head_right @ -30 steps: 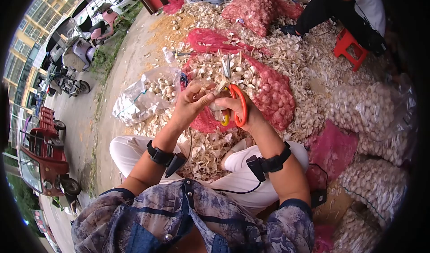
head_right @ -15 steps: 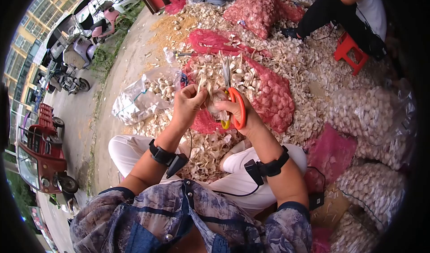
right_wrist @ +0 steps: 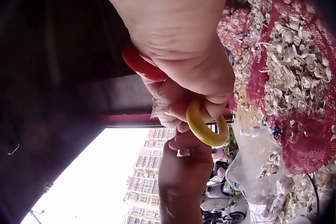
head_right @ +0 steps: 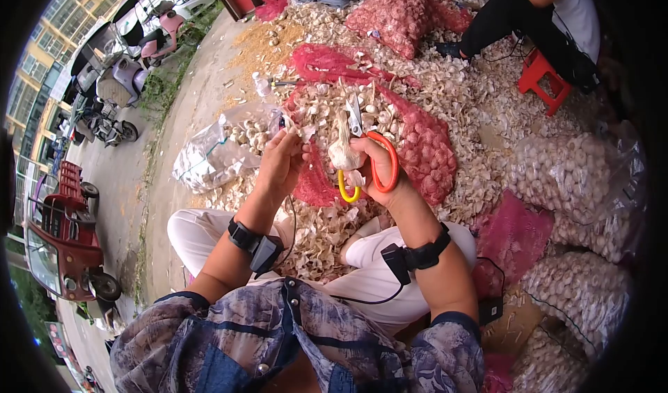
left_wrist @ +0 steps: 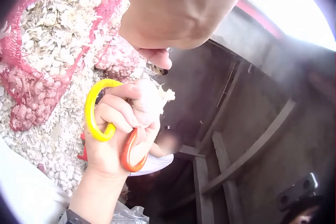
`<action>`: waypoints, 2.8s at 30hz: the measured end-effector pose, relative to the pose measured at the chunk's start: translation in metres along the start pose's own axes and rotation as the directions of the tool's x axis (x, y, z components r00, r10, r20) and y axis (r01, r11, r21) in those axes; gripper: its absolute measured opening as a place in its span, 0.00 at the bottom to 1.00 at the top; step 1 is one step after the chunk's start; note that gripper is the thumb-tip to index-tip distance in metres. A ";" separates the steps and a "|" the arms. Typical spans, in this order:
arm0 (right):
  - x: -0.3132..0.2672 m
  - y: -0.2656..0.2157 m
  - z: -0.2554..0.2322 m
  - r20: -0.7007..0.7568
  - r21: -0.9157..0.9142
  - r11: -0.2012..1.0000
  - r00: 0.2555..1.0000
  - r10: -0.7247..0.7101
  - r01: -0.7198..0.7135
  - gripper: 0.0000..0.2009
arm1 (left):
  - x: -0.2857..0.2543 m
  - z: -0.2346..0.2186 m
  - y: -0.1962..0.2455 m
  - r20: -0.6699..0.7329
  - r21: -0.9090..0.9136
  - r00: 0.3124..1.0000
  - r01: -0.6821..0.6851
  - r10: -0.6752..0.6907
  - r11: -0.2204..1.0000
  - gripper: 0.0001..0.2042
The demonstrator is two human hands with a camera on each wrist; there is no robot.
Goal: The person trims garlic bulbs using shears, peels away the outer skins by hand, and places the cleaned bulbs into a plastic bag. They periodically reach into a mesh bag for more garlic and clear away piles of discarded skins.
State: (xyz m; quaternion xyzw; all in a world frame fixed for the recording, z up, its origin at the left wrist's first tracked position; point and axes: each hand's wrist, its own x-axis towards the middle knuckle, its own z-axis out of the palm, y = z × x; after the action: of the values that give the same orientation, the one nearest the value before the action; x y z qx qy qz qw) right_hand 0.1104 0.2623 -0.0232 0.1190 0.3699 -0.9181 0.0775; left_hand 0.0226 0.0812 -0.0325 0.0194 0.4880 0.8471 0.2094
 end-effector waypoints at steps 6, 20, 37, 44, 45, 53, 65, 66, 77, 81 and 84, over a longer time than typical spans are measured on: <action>-0.004 -0.003 -0.002 0.169 -0.125 0.990 0.982 0.084 -0.064 0.14 | -0.017 0.023 0.006 0.345 0.338 0.935 -0.041 -0.084 0.940 0.08; 0.003 0.018 0.012 -0.043 -0.173 0.935 0.946 -0.321 0.309 0.20 | -0.026 0.032 -0.010 0.099 0.171 0.988 -0.137 0.121 0.976 0.08; 0.011 0.025 0.000 -0.116 0.038 0.999 0.993 -0.026 0.030 0.10 | -0.030 0.037 0.013 0.475 0.786 0.742 -0.599 0.473 0.150 0.10; 0.000 0.014 0.002 0.037 -0.011 1.000 0.999 0.024 -0.023 0.14 | -0.006 0.020 0.015 0.342 0.882 0.763 -0.462 0.549 0.092 0.11; -0.004 0.010 0.006 0.026 -0.040 0.999 1.000 -0.018 0.019 0.15 | 0.008 0.000 0.013 0.261 0.871 0.806 -0.434 0.531 0.230 0.13; 0.003 0.000 -0.003 -0.025 -0.054 0.997 0.998 0.049 -0.050 0.16 | -0.016 0.014 0.020 0.295 0.441 0.955 -0.105 -0.033 0.891 0.10; 0.001 0.016 0.009 -0.010 -0.259 0.960 0.994 -0.109 0.103 0.16 | -0.021 0.025 -0.003 0.145 0.540 0.963 -0.269 0.227 0.797 0.11; 0.005 0.018 0.004 -0.010 -0.259 0.960 0.994 -0.109 0.103 0.16 | -0.020 0.024 -0.004 0.143 0.506 0.967 -0.256 0.213 0.824 0.13; -0.006 0.009 0.012 0.067 -0.012 0.992 0.989 -0.128 0.129 0.18 | 0.006 0.000 -0.003 -0.074 -0.167 0.990 0.105 -0.118 0.980 0.07; -0.009 0.006 0.017 0.138 -0.005 0.989 0.979 -0.149 0.151 0.22 | 0.015 -0.012 -0.005 -0.194 -0.340 0.974 0.046 -0.118 0.939 0.07; -0.010 0.001 0.015 0.137 0.076 0.989 0.981 -0.140 0.130 0.23 | 0.036 -0.051 -0.010 -0.182 -0.282 0.982 -0.003 -0.050 0.959 0.08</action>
State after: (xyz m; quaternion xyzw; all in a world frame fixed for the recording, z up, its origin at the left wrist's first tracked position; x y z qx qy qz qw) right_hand 0.1179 0.2513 -0.0105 0.0303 0.3397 -0.9393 0.0371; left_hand -0.0187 0.0570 -0.0740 -0.0959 0.3805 0.9033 0.1734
